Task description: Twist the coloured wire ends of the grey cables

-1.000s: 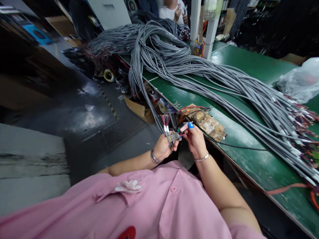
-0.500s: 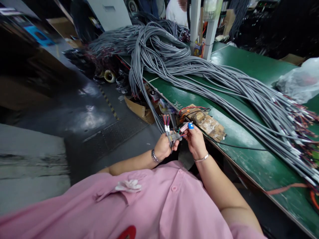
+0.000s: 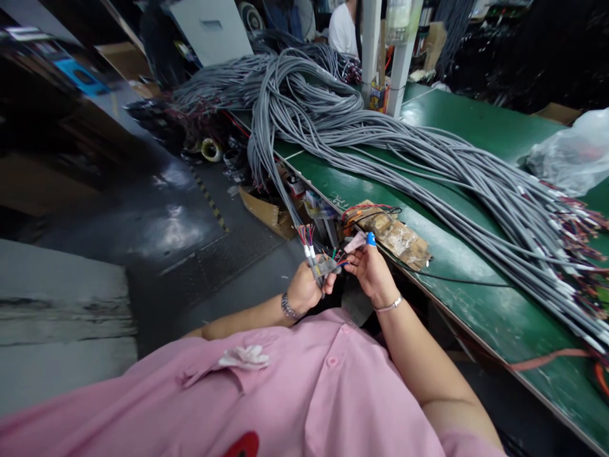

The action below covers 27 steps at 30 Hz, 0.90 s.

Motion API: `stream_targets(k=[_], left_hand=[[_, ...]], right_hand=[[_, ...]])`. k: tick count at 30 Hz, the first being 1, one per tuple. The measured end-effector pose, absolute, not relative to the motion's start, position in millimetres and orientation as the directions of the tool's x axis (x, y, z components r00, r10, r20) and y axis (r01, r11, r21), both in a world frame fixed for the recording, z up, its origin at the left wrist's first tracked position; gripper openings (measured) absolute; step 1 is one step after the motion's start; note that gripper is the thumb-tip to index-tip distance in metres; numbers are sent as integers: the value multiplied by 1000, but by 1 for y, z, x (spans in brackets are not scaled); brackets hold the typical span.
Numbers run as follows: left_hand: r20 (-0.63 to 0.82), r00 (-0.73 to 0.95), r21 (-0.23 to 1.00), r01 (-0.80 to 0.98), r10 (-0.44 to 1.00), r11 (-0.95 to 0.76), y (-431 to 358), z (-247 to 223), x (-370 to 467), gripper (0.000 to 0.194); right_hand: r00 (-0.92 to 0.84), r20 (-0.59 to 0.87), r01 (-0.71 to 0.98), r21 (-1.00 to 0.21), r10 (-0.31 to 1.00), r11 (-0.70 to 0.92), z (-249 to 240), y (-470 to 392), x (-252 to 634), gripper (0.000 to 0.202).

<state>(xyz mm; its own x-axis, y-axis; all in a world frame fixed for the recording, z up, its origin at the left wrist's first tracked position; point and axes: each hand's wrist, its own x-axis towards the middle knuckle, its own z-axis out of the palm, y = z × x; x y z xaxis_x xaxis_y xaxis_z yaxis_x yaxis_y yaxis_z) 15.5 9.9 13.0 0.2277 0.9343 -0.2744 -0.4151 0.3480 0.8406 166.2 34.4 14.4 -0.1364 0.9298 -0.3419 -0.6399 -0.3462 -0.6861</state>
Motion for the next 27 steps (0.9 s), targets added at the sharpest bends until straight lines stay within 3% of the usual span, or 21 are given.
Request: stream_targets(k=[6,21,27], left_hand=[[-236,217,853,-420,947,309,9,15,18,25],[-300,204,831,-424,932,360,22,15,26,29],[-309,205,825,-427,929,369,24,9,27,29]], right_hand=[[-44,-271,-588,-771,961,-244,14,33,165,26],[-75,-218,-653,-726,973,-213,-7,50,162,36],[19,-216,-678,-721,976,-146,-11,55,157,37]])
